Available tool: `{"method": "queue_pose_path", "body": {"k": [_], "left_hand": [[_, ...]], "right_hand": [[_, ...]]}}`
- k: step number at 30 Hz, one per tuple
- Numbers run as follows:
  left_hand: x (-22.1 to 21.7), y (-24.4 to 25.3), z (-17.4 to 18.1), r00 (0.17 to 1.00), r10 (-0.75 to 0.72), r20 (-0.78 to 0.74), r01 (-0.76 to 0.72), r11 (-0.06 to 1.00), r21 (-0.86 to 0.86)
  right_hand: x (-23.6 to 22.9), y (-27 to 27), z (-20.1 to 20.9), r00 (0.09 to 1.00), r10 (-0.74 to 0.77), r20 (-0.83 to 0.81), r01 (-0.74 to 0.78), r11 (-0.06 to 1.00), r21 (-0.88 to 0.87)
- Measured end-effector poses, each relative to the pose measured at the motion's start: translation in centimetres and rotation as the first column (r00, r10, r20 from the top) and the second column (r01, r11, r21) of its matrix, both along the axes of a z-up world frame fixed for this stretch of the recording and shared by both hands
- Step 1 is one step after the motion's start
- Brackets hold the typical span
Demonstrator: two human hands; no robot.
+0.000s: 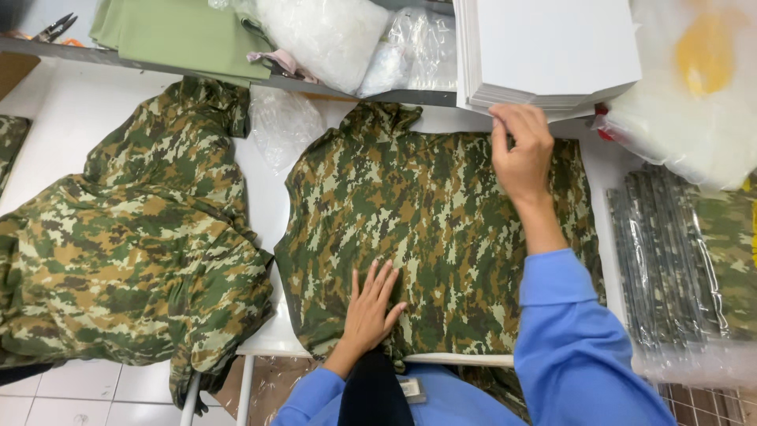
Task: The person picks up a camouflage shirt from a container, spreads it out on a work table, and folds it into a rectangle using a cardboard template. They then slide the folded shirt into a plastic bag, seal the bag, and place it on a stack of packaged items before repeating the process with a second shirt.
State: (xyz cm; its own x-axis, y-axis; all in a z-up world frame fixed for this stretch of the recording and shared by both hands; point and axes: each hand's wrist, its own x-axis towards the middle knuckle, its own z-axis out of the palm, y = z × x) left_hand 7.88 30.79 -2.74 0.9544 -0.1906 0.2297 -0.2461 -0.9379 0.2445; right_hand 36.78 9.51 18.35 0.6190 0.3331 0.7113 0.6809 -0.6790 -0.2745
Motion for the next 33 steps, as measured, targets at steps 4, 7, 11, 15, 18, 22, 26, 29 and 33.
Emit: {"method": "queue_pose_path", "body": {"k": [4,7,11,15,18,22,26,29,33], "left_hand": [[-1.2,-0.5,-0.8,0.996,-0.09,-0.023,0.088,0.992,-0.091],[-0.9,-0.3,-1.2,0.992,-0.129,-0.015,0.127,0.99,-0.057],[-0.6,-0.5,-1.0,0.993,-0.113,-0.039,0.11,0.99,-0.083],[-0.9,-0.5,-0.1,0.993,-0.102,-0.057,0.092,0.985,-0.148],[-0.4,-0.3,0.4,0.994,-0.079,-0.069,0.065,0.98,-0.189],[-0.3,-0.1,0.6,0.991,-0.059,-0.124,0.029,0.971,-0.236],[0.0,-0.1,0.9,0.993,0.0,-0.122,-0.032,0.966,-0.255],[0.4,0.0,1.3,0.986,0.015,-0.164,-0.063,0.956,-0.288],[0.6,0.3,2.4,0.99,0.016,-0.137,-0.069,0.919,-0.389]], "right_hand": [[-1.7,-0.1,-3.1,0.996,0.013,-0.086,-0.012,1.0,0.008],[-1.2,-0.5,-2.9,0.995,-0.003,-0.096,0.007,0.999,0.037],[4.0,-1.5,-0.7,0.998,-0.026,-0.048,0.03,0.997,0.068],[7.3,-2.7,2.0,0.843,-0.374,-0.387,0.183,0.875,-0.447],[9.3,-4.9,2.7,0.867,-0.391,-0.31,0.159,0.805,-0.571],[11.1,-5.8,7.3,0.784,-0.357,-0.508,0.076,0.867,-0.492],[11.0,-4.9,12.3,0.673,-0.311,-0.671,-0.016,0.901,-0.434],[10.5,-4.8,14.4,0.483,-0.376,-0.791,-0.029,0.896,-0.443],[11.0,-8.4,9.6,0.744,-0.183,-0.643,-0.01,0.959,-0.285]]}}
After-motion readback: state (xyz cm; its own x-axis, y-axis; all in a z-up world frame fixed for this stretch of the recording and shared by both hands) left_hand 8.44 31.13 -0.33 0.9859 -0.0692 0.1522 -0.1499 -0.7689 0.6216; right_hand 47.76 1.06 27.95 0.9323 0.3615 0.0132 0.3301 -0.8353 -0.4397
